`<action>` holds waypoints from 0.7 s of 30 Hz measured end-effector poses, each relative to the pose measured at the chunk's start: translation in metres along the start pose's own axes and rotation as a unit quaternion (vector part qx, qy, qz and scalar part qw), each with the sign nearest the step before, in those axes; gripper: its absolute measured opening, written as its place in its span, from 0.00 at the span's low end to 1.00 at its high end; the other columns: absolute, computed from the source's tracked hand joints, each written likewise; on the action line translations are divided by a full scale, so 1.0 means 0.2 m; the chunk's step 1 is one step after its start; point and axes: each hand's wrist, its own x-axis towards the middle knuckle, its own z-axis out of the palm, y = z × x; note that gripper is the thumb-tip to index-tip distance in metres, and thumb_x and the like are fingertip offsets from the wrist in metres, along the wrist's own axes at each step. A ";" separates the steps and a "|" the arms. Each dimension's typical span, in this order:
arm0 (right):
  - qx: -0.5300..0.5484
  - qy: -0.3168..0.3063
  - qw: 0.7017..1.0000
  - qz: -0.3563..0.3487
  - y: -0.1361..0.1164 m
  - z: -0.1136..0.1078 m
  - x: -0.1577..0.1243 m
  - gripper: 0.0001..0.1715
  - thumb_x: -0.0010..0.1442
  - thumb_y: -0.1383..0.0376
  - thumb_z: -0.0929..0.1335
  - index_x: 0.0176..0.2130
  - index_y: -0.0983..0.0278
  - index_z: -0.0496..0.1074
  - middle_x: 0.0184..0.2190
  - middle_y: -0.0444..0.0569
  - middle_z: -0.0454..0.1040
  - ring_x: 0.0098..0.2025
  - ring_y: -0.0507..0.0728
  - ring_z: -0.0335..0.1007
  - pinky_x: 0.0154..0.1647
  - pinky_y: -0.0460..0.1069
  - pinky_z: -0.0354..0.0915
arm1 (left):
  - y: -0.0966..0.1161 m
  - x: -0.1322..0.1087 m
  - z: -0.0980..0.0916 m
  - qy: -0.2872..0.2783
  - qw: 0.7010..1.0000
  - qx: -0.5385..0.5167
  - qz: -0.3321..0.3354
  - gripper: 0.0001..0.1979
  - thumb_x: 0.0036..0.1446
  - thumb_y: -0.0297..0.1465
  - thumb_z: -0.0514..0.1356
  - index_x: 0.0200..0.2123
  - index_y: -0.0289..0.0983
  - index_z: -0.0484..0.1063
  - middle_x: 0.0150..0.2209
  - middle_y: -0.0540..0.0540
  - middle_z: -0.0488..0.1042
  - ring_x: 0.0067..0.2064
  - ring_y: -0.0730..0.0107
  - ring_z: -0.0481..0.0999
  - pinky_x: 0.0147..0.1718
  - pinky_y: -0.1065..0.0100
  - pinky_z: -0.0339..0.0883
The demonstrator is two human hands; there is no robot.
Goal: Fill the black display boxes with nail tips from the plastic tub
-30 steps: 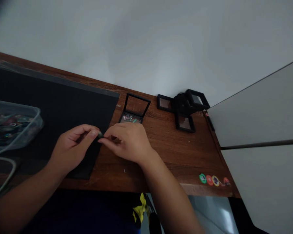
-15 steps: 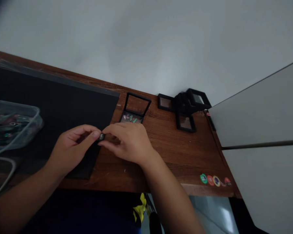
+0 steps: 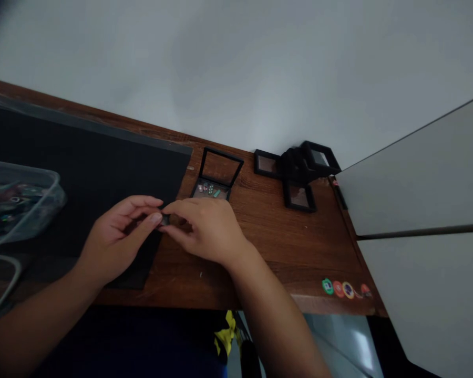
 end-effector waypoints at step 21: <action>0.181 0.005 0.983 0.043 0.02 -0.03 0.00 0.14 0.57 0.60 0.79 0.40 0.63 0.79 0.23 0.37 0.67 0.25 0.47 0.61 0.29 0.45 0.56 | 0.02 0.01 -0.01 -0.079 0.987 -0.129 -0.062 0.13 0.63 0.36 0.67 0.49 0.41 0.73 0.38 0.52 0.81 0.39 0.78 0.80 0.40 0.78 0.72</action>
